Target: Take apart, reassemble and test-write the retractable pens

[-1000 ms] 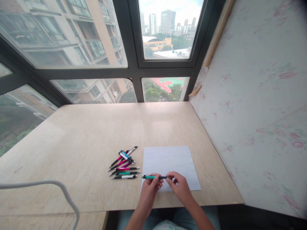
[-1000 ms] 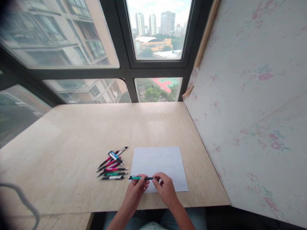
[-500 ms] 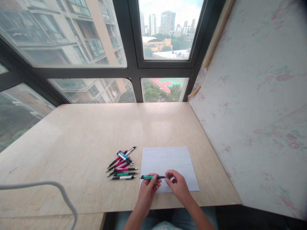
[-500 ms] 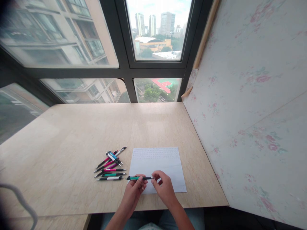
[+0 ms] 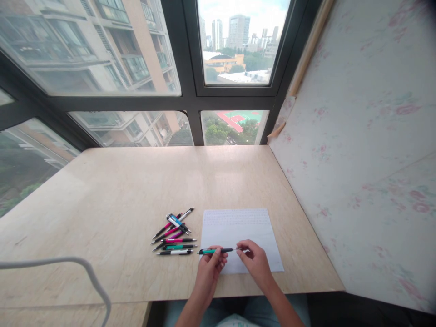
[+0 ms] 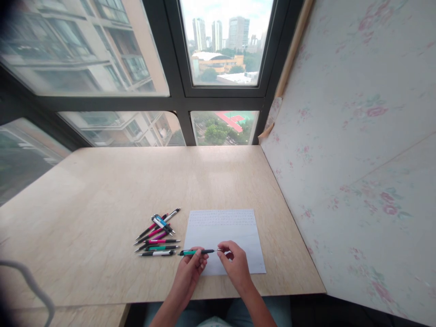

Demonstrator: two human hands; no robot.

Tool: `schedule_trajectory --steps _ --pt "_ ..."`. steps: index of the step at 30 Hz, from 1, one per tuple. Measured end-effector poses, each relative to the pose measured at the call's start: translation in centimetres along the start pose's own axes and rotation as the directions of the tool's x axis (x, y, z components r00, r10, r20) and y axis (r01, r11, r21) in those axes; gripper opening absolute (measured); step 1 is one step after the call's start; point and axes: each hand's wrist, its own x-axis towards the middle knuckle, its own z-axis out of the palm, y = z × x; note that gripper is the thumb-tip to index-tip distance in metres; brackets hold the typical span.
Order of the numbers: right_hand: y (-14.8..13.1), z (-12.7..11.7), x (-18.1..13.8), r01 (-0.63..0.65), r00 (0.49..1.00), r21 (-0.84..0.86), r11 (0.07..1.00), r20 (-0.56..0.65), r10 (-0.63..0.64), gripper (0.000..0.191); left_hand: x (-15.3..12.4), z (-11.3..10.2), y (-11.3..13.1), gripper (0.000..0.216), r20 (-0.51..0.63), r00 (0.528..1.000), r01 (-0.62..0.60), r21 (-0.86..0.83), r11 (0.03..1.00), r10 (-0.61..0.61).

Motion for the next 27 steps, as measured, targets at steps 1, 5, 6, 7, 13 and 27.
schedule_trajectory --steps 1,5,6,7,13,27 --pt "0.2 -0.1 0.2 0.009 1.0 -0.027 1.0 -0.005 -0.009 0.013 0.0 -0.1 0.0 0.04 -0.008 1.0 0.002 -0.005 1.0 -0.002" --pt "0.5 -0.1 2.0 0.075 0.997 -0.269 0.96 -0.003 -0.079 0.011 0.0 -0.2 0.0 0.043 -0.03 1.0 0.002 -0.017 1.0 -0.003" --pt "0.4 0.0 2.7 0.094 0.995 -0.337 0.937 0.008 -0.097 0.013 0.0 -0.3 0.0 0.044 -0.032 0.999 0.001 -0.018 1.0 -0.001" --pt "0.3 0.2 3.4 0.111 0.994 -0.4 0.91 0.025 -0.11 0.015 0.1 -0.3 -0.1 0.044 -0.035 0.999 -0.001 -0.019 1.0 0.0" --pt "-1.1 2.0 6.6 0.129 0.991 -0.713 0.689 0.114 -0.068 0.019 0.3 -0.6 -0.2 0.042 -0.04 0.999 -0.011 -0.021 1.0 0.01" --pt "-1.6 0.8 6.3 0.085 0.995 -0.598 0.797 0.086 -0.042 0.022 -0.2 -0.3 0.2 0.045 -0.071 0.997 -0.005 0.009 1.0 0.005"
